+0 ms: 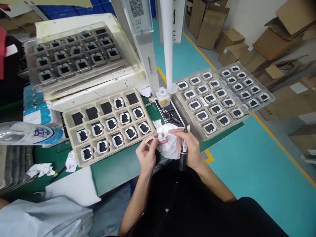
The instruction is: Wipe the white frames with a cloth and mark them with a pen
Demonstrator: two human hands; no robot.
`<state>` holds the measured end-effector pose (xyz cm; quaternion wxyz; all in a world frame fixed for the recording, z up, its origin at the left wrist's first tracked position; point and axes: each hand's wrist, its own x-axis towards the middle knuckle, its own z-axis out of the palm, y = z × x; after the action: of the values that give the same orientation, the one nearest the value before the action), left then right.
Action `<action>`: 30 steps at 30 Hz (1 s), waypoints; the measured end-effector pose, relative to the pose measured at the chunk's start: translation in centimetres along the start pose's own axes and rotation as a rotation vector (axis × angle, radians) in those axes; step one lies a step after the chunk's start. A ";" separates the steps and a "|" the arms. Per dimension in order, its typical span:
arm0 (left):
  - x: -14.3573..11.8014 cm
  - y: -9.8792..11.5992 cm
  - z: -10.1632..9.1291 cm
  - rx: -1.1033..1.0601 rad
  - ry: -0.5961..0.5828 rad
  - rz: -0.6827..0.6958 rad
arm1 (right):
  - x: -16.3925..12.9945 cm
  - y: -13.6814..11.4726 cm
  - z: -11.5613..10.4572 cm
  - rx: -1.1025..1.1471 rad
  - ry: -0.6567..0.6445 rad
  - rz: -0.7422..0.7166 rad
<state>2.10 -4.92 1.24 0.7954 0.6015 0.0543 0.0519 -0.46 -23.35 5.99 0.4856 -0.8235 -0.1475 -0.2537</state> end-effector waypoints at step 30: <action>-0.8 1.3 1.5 -0.225 0.058 -0.027 | 2.4 -1.4 0.5 -0.109 -0.031 -0.119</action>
<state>1.46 -6.08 2.90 0.8566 0.5057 0.0792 0.0643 0.97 -22.23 8.09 0.4216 -0.8423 -0.1896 -0.2773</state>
